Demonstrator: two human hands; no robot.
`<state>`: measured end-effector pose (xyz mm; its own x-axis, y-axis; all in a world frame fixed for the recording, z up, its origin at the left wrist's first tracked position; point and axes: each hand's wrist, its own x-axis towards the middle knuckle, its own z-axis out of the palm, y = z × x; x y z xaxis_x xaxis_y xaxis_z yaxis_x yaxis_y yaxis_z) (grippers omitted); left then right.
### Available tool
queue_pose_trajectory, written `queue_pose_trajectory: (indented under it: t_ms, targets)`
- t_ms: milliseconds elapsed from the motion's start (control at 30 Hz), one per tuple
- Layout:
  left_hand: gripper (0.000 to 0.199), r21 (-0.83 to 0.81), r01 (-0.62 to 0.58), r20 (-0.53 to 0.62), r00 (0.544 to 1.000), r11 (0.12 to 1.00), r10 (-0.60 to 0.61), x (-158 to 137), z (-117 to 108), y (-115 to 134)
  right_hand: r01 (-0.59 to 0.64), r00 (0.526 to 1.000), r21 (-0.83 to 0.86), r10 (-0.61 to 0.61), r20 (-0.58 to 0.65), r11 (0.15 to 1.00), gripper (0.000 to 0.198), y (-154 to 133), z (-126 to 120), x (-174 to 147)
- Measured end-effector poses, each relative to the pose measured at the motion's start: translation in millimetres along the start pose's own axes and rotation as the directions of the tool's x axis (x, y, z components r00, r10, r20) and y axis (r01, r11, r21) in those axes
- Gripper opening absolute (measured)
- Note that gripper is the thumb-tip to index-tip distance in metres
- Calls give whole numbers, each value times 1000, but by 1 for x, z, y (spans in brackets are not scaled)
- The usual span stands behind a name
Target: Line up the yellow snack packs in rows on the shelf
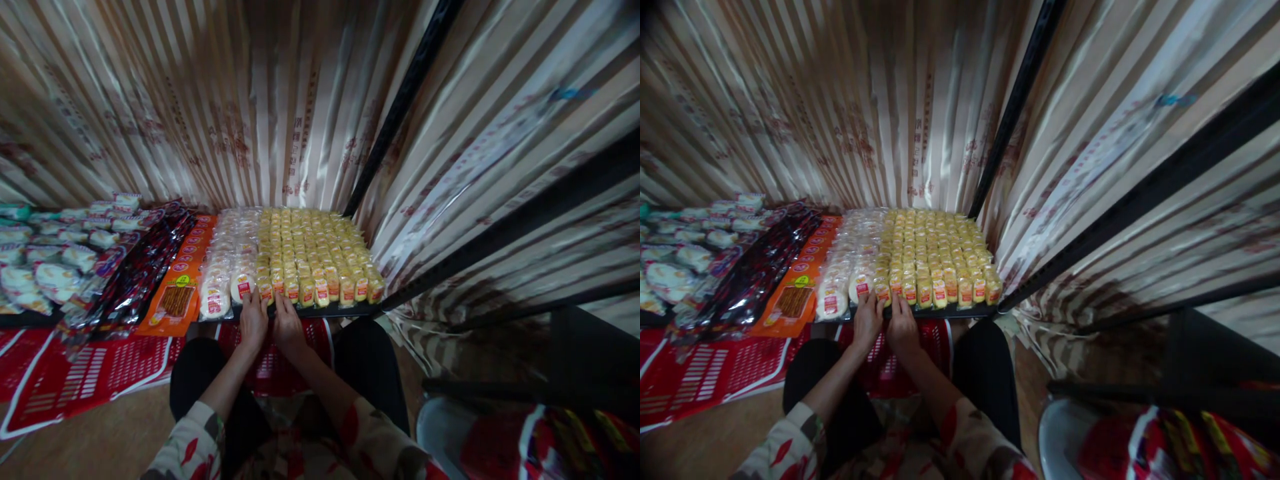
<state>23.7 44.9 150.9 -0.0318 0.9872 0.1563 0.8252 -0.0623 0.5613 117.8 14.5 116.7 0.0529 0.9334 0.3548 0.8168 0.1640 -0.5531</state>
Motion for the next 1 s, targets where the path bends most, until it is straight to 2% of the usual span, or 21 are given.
queue_pose_trajectory:
  t_ms: [233, 433, 567, 733, 1000]
  targets:
    - [37, -81, -28, -39, 999, 996, 25, 4, 8, -5, -21, 1000, -63, 22, 8, 998, 53, 3, 7, 5]
    - [38, -199, -42, -131, 991, 979, 16, 3, 18, -14, -13, 999, -122, 18, 35, 992, 50, 0, 5, 9]
    - [39, -195, -42, -141, 990, 980, 14, 1, 16, -15, -4, 1000, -126, 6, 11, 992, 50, 1, 6, 8]
    - [43, -153, -31, -108, 994, 988, 15, -4, 9, -15, 88, 996, -71, -88, 0, 994, 51, 7, 6, 2]
    - [44, -147, -45, -93, 995, 988, 32, -5, 9, -18, 93, 996, 88, -94, 4, 992, 52, 4, -4, -1]
